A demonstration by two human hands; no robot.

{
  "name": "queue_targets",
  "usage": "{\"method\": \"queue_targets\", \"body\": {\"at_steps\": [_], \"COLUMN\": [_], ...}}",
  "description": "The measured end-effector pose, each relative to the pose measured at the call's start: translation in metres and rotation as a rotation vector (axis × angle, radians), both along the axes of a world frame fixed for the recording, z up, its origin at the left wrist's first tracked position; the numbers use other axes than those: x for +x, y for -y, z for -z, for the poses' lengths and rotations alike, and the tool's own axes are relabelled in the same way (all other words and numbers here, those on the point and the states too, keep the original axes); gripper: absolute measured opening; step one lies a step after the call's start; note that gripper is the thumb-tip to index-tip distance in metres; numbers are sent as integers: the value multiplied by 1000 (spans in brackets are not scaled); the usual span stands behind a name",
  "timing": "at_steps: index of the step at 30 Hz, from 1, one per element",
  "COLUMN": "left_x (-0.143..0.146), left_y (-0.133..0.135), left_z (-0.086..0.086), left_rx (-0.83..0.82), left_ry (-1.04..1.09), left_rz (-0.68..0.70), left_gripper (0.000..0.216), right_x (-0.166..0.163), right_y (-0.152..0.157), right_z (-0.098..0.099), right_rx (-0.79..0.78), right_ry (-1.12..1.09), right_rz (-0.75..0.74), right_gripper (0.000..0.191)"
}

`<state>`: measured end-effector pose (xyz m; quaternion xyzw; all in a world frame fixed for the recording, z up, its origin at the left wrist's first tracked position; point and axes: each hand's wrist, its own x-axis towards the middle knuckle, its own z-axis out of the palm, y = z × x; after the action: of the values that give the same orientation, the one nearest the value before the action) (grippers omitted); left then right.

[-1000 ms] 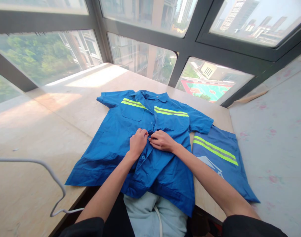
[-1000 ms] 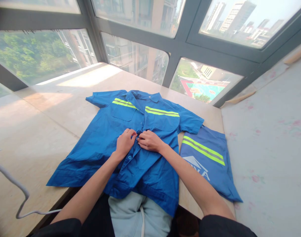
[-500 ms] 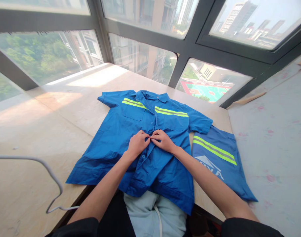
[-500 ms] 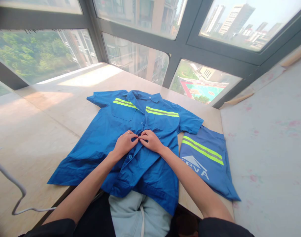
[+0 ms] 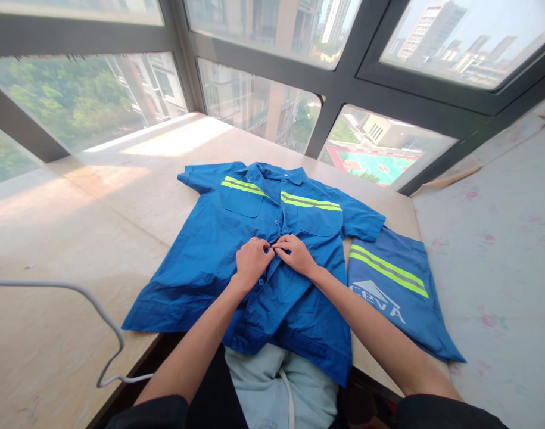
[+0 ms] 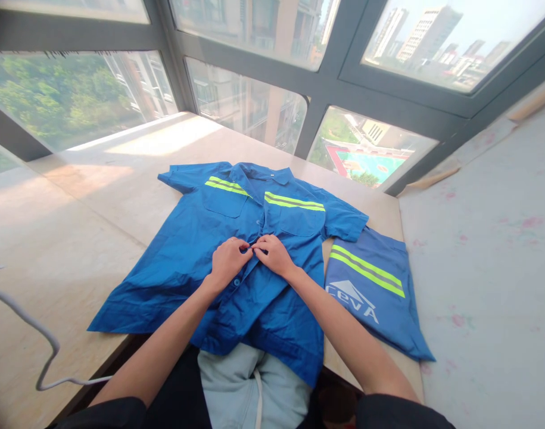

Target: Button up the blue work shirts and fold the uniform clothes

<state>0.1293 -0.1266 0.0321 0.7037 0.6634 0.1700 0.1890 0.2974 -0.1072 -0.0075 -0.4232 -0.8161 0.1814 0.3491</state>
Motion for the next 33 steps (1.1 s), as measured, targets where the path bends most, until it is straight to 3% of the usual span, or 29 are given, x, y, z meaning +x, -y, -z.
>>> {"method": "queue_targets", "body": {"at_steps": [11, 20, 25, 33], "left_x": [4, 2, 0, -5], "left_y": [9, 8, 8, -3], "left_z": [-2, 1, 2, -7], "left_rx": [-75, -32, -30, -224], "left_ry": [122, 146, 123, 198], "left_rz": [-115, -91, -43, -33], "left_gripper": [19, 20, 24, 32], "right_x": [-6, -13, -21, -37], "right_y": [-1, -13, -17, -26], "right_z": [0, -22, -40, -64], "right_rx": [-48, -283, -366, -499], "right_ry": [42, 178, 395, 627], "right_rz": [52, 37, 93, 125], "right_gripper": [18, 17, 18, 15]}}
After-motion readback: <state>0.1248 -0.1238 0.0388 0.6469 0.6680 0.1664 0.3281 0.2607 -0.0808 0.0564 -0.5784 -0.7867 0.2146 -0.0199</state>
